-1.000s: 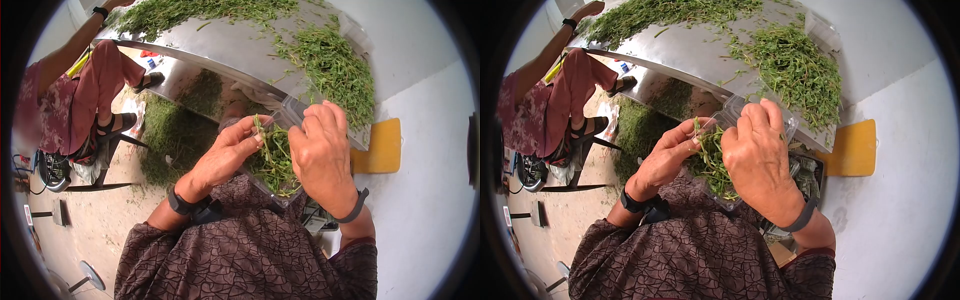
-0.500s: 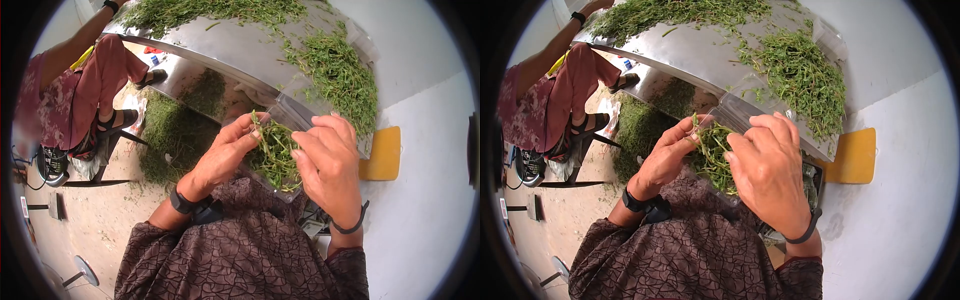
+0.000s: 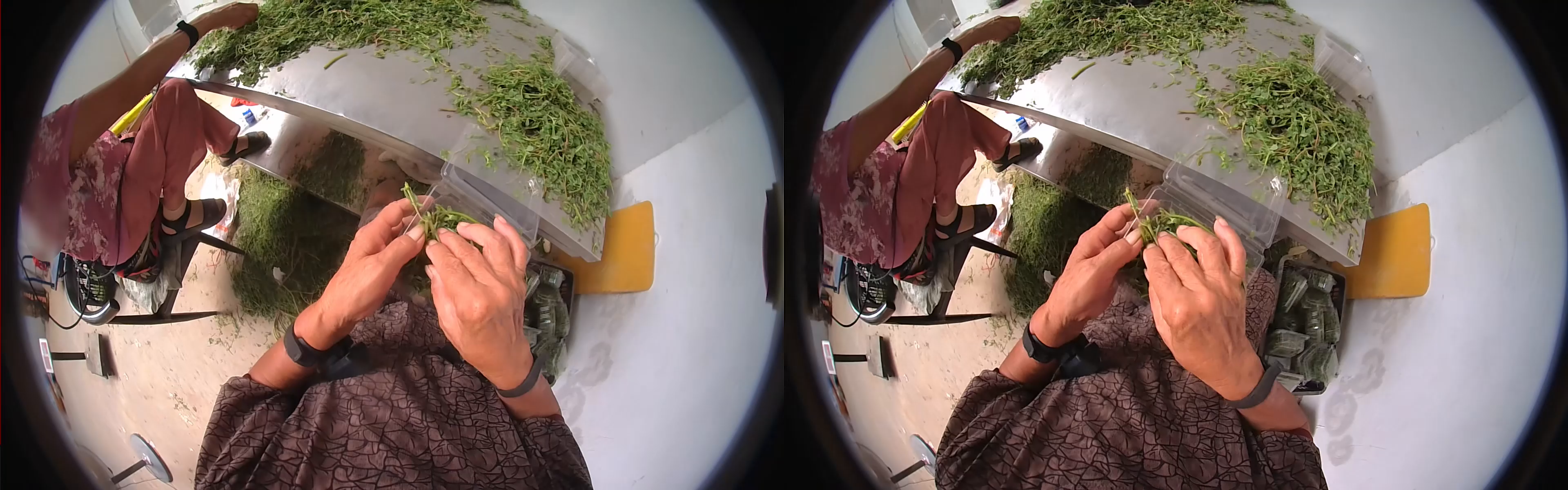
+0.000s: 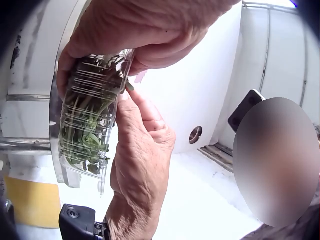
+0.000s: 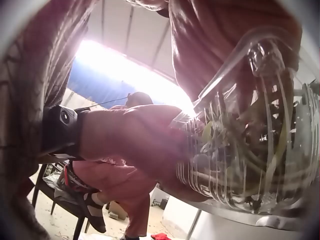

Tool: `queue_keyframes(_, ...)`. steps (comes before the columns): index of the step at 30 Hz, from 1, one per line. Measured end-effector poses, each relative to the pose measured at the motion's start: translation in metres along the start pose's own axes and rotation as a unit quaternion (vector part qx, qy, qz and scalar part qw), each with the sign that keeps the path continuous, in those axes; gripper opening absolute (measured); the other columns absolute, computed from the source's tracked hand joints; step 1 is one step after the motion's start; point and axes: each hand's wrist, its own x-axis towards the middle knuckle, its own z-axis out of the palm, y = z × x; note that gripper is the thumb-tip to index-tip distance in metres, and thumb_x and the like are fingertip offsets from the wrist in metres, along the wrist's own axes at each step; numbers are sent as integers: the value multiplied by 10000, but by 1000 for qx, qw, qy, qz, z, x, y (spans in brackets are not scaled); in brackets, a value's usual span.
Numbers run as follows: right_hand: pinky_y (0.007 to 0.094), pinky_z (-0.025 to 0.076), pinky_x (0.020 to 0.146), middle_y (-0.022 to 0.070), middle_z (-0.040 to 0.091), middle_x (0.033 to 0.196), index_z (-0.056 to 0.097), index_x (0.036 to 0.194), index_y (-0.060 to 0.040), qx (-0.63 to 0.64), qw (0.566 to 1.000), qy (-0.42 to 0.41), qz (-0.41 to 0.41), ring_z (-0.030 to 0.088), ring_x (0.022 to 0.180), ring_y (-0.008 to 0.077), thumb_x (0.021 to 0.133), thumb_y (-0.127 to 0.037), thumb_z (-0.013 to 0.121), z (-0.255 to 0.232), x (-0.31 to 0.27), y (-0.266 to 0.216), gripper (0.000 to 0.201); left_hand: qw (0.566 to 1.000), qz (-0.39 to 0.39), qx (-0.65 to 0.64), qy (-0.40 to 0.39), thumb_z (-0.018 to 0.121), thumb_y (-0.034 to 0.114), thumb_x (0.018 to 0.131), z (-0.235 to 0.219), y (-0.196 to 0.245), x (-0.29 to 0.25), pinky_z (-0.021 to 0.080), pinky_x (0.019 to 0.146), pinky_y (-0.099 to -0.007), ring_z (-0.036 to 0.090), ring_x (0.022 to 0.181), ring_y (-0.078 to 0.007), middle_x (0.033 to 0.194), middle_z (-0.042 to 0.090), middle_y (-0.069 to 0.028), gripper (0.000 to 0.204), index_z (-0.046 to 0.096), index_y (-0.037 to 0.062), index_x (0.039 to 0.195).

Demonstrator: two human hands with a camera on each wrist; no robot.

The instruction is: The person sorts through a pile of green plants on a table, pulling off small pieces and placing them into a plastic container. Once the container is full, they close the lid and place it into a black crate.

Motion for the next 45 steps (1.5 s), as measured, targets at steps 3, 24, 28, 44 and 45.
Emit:
queue_keyframes(3,489,338,1006,95,648,1024,651,961,-4,-1,1000,0,15,551,1036,258,693,-24,695,3,-1,2,272,1000,11,10,-9,476,122,966,1,-1,-1,407,928,-258,501,1054,-96,1149,555,-59,377,420,-1,1317)
queue_keyframes(24,493,308,1052,151,584,1125,569,1121,49,59,998,-16,-26,499,1122,299,713,11,623,0,-7,17,413,1000,3,-4,5,488,163,981,4,-17,15,429,919,-257,529,1048,-107,1146,584,-63,363,450,11,1308)
queue_keyframes(28,487,332,1040,157,620,1004,536,1156,19,72,997,-30,-1,545,1074,300,701,80,600,7,-6,21,464,1000,7,7,21,465,202,992,7,-18,15,445,907,-264,545,1017,-107,1131,580,-31,353,477,47,1308)
queue_keyframes(44,364,472,895,176,623,1100,540,1202,39,109,963,195,149,607,1003,292,828,-39,604,-21,-39,68,387,988,-8,90,121,489,169,963,-4,-1,17,389,894,-197,510,959,-55,1096,573,11,350,518,59,1294)
queue_keyframes(45,364,472,895,176,623,1100,540,1202,39,109,963,196,149,607,1003,292,828,-39,604,-19,-44,68,387,989,6,67,130,484,161,963,-5,-1,18,392,883,-190,518,945,-58,1085,577,11,348,519,60,1294)
